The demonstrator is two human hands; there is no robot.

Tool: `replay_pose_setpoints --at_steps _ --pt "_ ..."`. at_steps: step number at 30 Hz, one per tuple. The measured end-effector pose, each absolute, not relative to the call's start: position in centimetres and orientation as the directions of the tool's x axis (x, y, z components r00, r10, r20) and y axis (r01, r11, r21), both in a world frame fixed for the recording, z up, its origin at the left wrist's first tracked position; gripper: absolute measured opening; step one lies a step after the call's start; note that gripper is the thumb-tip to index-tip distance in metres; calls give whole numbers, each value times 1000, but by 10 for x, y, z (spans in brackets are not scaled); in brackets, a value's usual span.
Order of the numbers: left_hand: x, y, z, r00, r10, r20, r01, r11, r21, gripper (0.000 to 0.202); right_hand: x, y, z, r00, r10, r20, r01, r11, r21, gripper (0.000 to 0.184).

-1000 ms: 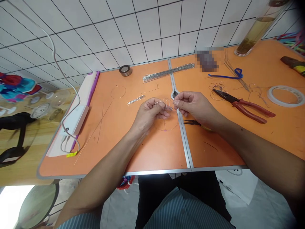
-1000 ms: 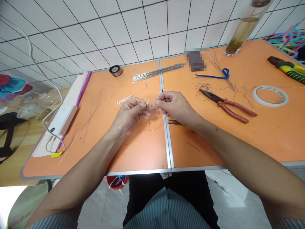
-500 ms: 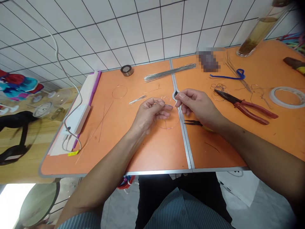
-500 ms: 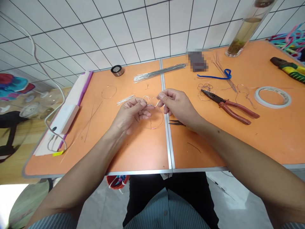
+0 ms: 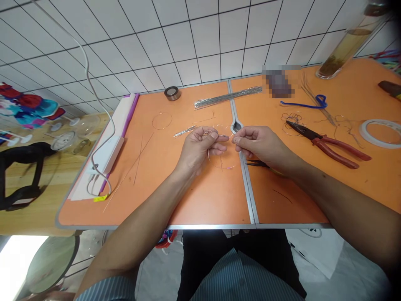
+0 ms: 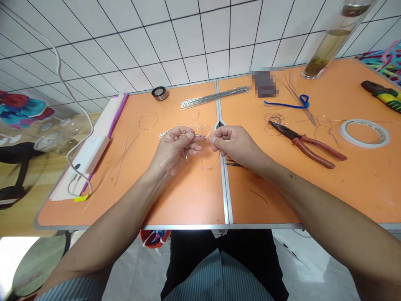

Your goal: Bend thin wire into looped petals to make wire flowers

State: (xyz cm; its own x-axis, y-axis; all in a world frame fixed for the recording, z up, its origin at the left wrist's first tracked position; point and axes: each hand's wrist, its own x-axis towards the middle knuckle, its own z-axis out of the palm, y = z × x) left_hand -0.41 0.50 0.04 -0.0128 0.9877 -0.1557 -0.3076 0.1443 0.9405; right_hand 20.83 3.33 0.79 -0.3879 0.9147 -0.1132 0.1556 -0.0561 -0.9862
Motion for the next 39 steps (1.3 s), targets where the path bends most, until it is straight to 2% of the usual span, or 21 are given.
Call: replay_pose_setpoints --at_steps 5,12,23,33,39 --pt "-2 3 2 -21 991 -130 -246 121 962 38 207 31 12 -354 928 -113 234 -29 -972 16" --pt "-3 3 4 -1 991 -130 -238 126 963 34 211 33 11 -391 916 -88 129 -40 -991 32" --pt "-4 2 3 50 992 -117 -288 126 949 33 213 37 5 -386 920 -64 56 -46 -997 25" --pt "-4 1 3 69 986 -154 -298 167 940 33 214 37 11 -334 941 -55 142 -8 -990 14" --pt "-9 2 6 145 959 -244 -233 273 933 35 216 37 9 -447 881 -153 220 -57 -974 17"
